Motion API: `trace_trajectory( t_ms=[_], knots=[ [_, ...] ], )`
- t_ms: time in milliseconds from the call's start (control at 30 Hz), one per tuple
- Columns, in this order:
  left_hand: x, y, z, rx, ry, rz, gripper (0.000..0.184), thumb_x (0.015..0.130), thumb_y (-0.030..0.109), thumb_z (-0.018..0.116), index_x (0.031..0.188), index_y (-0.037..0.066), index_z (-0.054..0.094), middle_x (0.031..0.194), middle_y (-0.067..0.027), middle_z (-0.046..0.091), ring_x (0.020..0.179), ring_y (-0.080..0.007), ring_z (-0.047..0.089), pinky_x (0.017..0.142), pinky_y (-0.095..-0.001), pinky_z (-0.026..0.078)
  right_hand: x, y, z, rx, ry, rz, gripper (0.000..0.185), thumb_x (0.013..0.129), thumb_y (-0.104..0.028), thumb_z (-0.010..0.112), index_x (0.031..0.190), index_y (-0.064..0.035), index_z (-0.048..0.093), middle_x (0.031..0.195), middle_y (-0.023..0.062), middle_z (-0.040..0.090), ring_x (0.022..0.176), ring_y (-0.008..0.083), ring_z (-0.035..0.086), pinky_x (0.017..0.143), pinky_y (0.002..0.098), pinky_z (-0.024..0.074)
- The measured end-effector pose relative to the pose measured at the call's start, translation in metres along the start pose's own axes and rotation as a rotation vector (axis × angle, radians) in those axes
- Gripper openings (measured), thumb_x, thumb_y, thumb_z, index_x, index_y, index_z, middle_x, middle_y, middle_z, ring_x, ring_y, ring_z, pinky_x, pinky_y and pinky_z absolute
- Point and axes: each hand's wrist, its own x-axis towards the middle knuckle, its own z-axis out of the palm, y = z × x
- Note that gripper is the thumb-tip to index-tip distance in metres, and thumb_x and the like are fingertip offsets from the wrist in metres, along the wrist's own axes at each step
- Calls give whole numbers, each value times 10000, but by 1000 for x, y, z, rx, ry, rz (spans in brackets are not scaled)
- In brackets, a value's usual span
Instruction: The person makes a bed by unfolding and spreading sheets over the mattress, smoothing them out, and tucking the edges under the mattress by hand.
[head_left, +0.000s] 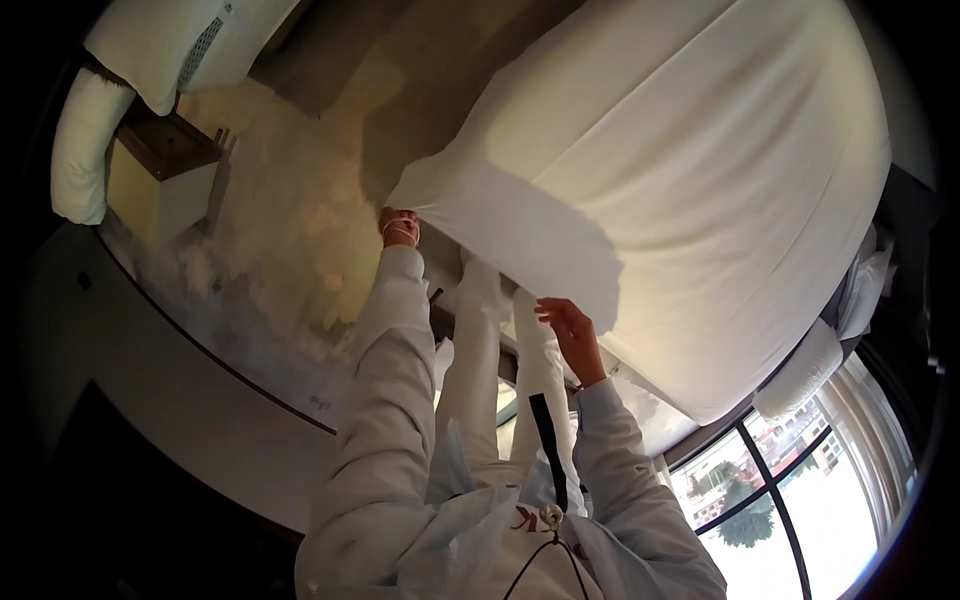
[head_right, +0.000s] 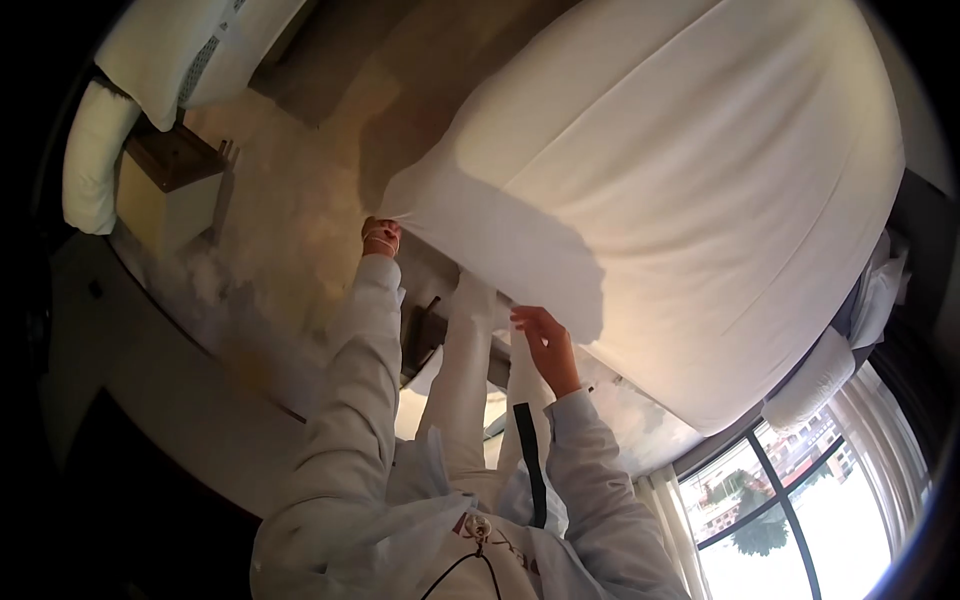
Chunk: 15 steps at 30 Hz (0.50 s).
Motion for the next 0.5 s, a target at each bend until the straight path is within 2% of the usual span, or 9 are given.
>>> trace_trajectory(
  t_ms=[33,100,167,233,267,400,433,467,500],
  knots=[
    [-8,1,12,-56,1,-148,292,796,239,395,534,116,356,436,-18,347,384,-141,345,350,-242,275,5,-9,-1,-89,-2,-26,187,834,-18,411,962,-10,547,926,76,589,852,157,570,723,282,455],
    [-10,2,14,-43,-32,-119,303,800,256,381,532,120,342,435,-18,339,390,-147,345,351,-253,278,18,-29,-3,-266,42,-140,190,805,-18,437,947,-40,562,913,75,588,848,173,571,734,276,437],
    [-7,7,6,-22,-65,-86,315,805,272,368,530,125,329,434,-18,330,397,-153,346,352,-264,281,41,-49,-14,-608,151,-402,286,743,20,468,1002,-72,549,1025,96,541,993,269,476,874,347,357],
    [-4,21,-29,-97,-9,-66,341,817,311,338,526,132,324,433,-13,335,399,-158,356,355,-272,292,75,-74,-32,-855,292,-550,342,726,17,507,1052,-87,514,1148,108,465,1121,312,367,921,386,307],
    [-14,30,-46,-117,-98,-23,378,825,360,314,519,138,326,428,-8,338,386,-160,357,355,-276,300,103,-64,-48,-813,414,-689,390,726,12,516,1099,-95,485,1174,121,445,1145,326,339,932,408,295],
    [-79,56,-95,55,23,126,389,846,351,352,518,141,353,432,-9,357,390,-155,376,364,-258,340,205,-88,-41,-1011,850,-466,500,766,-270,530,1226,-151,376,1303,203,255,1214,387,178,963,502,182],
    [-99,55,-102,67,24,192,386,848,355,376,522,147,378,439,0,367,395,-142,384,365,-244,337,217,-96,-15,-1166,807,-483,494,765,-310,522,1216,-156,395,1300,187,275,1221,358,196,961,526,160],
    [-115,57,-110,84,28,208,386,848,355,376,522,147,378,439,0,367,395,-142,384,365,-244,337,223,-97,7,-1089,568,-667,455,741,-276,538,1158,-118,447,1252,165,356,1201,319,257,958,523,178],
    [-128,57,-115,78,5,200,381,847,354,390,527,147,392,438,5,371,396,-137,388,366,-242,338,232,-89,36,-1226,409,-831,354,703,-248,537,1019,-87,529,1139,138,460,1131,292,347,948,516,205]
  ],
)
